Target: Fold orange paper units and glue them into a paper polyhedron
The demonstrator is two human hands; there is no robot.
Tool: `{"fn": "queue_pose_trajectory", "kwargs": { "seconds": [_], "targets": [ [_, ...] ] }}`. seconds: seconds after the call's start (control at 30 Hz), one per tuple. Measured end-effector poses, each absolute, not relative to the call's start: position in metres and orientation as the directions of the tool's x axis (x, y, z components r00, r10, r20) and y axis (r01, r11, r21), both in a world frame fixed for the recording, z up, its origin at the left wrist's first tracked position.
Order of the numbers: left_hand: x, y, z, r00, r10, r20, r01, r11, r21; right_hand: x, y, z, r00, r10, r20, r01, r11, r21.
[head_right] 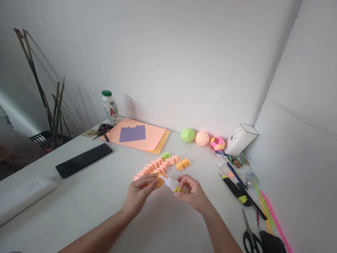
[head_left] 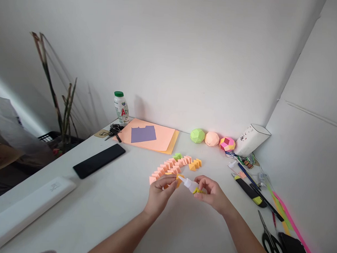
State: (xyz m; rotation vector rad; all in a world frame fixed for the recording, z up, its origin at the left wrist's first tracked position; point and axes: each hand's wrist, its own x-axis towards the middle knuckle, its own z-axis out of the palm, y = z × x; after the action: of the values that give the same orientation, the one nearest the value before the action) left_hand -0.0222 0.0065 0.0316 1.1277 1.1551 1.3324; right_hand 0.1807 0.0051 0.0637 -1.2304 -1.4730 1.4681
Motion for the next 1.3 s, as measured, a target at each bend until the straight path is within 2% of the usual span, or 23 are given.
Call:
{"fn": "queue_pose_trajectory", "kwargs": {
  "seconds": [0.2, 0.37, 0.5, 0.63, 0.83, 0.93, 1.13, 1.3],
  "targets": [
    [-0.022, 0.008, 0.024, -0.038, 0.999, -0.019, -0.161, 0.013, 0.987, 0.189, 0.01, 0.062, -0.238, 0.965, -0.114, 0.002, -0.117, -0.993],
    [-0.021, 0.01, 0.024, 0.091, 0.985, -0.145, -0.311, 0.167, 0.936, 0.197, 0.014, 0.061, -0.239, 0.964, -0.115, -0.065, -0.134, -0.989],
    [-0.02, 0.01, 0.027, 0.214, 0.963, -0.165, -0.379, 0.238, 0.894, 0.2, 0.015, 0.059, -0.266, 0.96, -0.082, -0.156, -0.127, -0.98],
    [-0.02, 0.008, 0.03, 0.28, 0.947, -0.156, -0.363, 0.255, 0.896, 0.204, 0.02, 0.055, -0.227, 0.973, -0.032, -0.206, -0.08, -0.975],
    [-0.017, 0.003, 0.032, 0.418, 0.893, -0.165, -0.347, 0.324, 0.88, 0.22, 0.038, 0.029, 0.091, 0.996, 0.018, -0.005, 0.018, -1.0],
    [-0.015, 0.001, 0.031, 0.479, 0.86, -0.176, -0.347, 0.37, 0.862, 0.231, 0.048, 0.009, 0.273, 0.954, 0.12, 0.158, 0.078, -0.984],
    [-0.015, 0.0, 0.03, 0.53, 0.827, -0.187, -0.315, 0.397, 0.862, 0.244, 0.059, -0.017, 0.336, 0.929, 0.153, 0.223, 0.079, -0.972],
    [-0.017, 0.002, 0.03, 0.537, 0.826, -0.173, -0.31, 0.384, 0.87, 0.245, 0.059, -0.02, 0.319, 0.933, 0.166, 0.288, 0.071, -0.955]
  ]
}}
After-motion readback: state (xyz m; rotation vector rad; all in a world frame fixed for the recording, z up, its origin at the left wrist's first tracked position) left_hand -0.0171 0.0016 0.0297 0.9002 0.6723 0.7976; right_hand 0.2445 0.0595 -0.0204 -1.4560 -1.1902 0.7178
